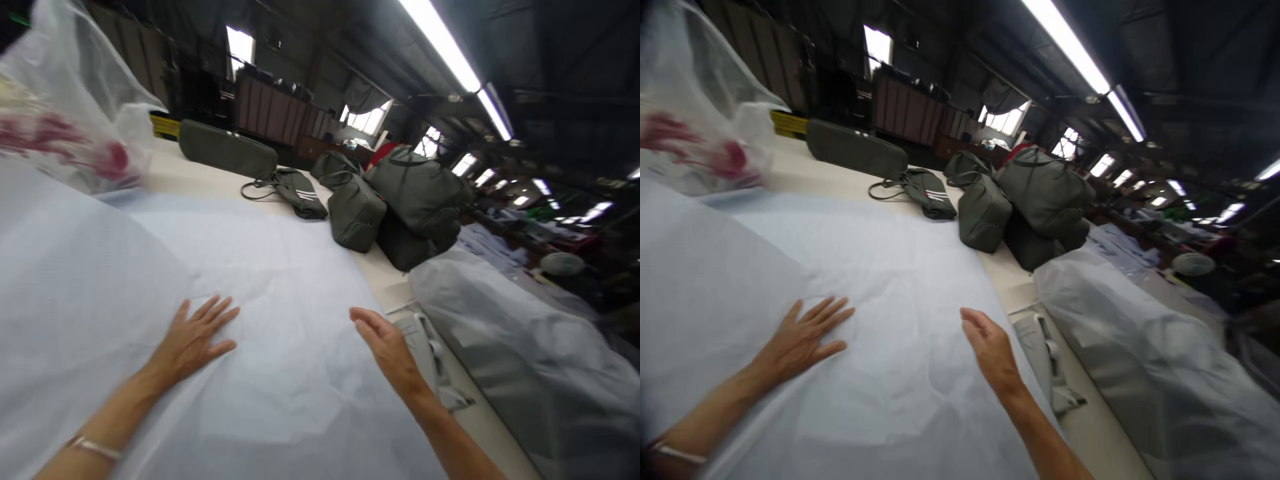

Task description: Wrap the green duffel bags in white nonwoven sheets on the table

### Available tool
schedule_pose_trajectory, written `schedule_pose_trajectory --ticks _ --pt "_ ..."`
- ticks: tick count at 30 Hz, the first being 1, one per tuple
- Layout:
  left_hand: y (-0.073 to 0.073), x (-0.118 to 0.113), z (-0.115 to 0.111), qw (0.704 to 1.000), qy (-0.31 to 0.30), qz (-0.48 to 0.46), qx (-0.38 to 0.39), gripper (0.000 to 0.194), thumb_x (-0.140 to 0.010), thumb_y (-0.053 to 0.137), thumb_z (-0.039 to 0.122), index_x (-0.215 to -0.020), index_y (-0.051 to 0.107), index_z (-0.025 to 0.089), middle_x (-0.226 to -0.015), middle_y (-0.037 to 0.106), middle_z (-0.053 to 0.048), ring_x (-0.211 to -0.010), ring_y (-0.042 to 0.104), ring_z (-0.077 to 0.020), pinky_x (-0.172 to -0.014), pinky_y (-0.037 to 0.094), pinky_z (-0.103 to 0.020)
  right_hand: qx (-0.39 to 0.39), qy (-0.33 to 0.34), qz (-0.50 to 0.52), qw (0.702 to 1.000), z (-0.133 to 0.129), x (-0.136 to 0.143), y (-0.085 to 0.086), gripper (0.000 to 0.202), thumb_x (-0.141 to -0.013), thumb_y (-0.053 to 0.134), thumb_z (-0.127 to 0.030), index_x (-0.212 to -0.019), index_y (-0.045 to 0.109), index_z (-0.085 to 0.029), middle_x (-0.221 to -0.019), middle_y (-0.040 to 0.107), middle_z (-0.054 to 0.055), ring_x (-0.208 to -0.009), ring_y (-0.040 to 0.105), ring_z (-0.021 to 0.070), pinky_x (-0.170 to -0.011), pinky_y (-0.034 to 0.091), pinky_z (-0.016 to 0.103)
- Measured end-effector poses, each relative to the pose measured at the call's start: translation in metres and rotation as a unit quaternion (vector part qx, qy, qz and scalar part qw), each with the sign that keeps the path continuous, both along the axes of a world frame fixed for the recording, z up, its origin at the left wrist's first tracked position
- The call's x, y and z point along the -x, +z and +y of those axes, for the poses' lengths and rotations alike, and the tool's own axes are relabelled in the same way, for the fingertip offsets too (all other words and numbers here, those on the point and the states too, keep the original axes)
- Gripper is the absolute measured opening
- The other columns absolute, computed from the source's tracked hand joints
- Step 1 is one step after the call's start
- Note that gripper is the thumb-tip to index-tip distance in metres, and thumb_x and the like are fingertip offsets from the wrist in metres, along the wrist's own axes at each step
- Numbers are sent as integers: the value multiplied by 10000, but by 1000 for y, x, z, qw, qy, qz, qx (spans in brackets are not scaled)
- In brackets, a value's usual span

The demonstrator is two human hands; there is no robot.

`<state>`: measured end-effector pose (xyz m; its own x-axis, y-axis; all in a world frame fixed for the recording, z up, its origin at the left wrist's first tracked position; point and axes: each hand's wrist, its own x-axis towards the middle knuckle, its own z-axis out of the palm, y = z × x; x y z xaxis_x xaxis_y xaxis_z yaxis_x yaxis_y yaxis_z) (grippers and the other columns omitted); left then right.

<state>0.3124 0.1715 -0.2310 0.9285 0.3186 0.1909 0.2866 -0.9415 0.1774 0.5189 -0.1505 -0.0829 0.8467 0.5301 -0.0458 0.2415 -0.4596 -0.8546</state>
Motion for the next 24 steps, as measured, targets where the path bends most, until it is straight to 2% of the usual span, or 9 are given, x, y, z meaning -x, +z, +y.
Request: schedule_pose_trajectory --ticks 4,6,8,11,13,17,19,21,24 --pt "-11 -6 5 999 -1 -49 0 497 -902 365 634 -1355 458 453 -1489 445 61 -1391 386 -236 -1142 106 -613 25 -275 -147 950 -145 -87 5 464 -741 556 -483 -1032 715 -158 -1075 710 171 -1003 665 288 -931 477 400" --pt "-13 -7 5 997 0 -75 6 523 -875 343 703 -1347 439 500 -1470 465 94 -1370 415 -234 -1134 115 -610 90 -310 -141 936 -193 -118 4 338 -722 579 -415 -903 744 -183 -1050 710 201 -981 669 280 -895 462 384" --pt "-12 -7 4 995 2 -96 9 525 -873 339 716 -1347 430 510 -1459 479 99 -1355 435 -233 -1132 114 -600 122 -296 -33 947 -219 -133 -3 251 -686 634 -393 -774 749 -188 -1008 715 219 -921 683 294 -830 476 403" --pt "-11 -7 3 995 5 -100 -5 576 -869 286 755 -1337 464 469 -1446 500 74 -1343 451 -237 -1133 119 -593 80 -219 176 956 -234 -134 -21 299 -622 732 -435 -727 749 -156 -933 725 219 -841 699 314 -754 499 428" --pt "-11 -7 3 996 5 -85 -17 626 -863 231 781 -1329 482 447 -1447 499 64 -1349 445 -237 -1133 124 -590 50 -177 242 953 -240 -129 -30 348 -609 763 -460 -766 762 -149 -951 721 224 -857 700 310 -750 494 412" --pt "-12 -6 5 998 -1 -51 -27 619 -887 223 753 -1353 467 427 -1481 452 59 -1378 405 -229 -1141 102 -581 67 -210 224 949 -253 -119 -33 446 -616 751 -553 -825 779 -160 -1001 717 214 -889 681 284 -795 472 383" --pt "-13 -6 7 999 -2 -46 -28 589 -907 267 712 -1356 483 397 -1487 447 44 -1386 393 -234 -1151 77 -575 86 -189 217 954 -254 -114 -30 496 -603 746 -588 -844 777 -156 -993 725 177 -886 667 265 -824 464 366" --pt "-16 -6 9 998 -2 -52 -24 544 -922 332 656 -1353 501 370 -1489 447 31 -1391 386 -233 -1164 44 -559 97 -163 203 961 -248 -106 -27 503 -572 761 -591 -820 771 -153 -940 734 129 -860 652 243 -823 461 342" --pt "-17 -7 9 998 -4 -56 -27 508 -925 391 600 -1357 502 355 -1496 437 27 -1403 368 -230 -1168 19 -557 72 -208 162 962 -238 -94 -25 463 -510 784 -575 -725 745 -167 -803 728 72 -792 635 225 -775 469 321"
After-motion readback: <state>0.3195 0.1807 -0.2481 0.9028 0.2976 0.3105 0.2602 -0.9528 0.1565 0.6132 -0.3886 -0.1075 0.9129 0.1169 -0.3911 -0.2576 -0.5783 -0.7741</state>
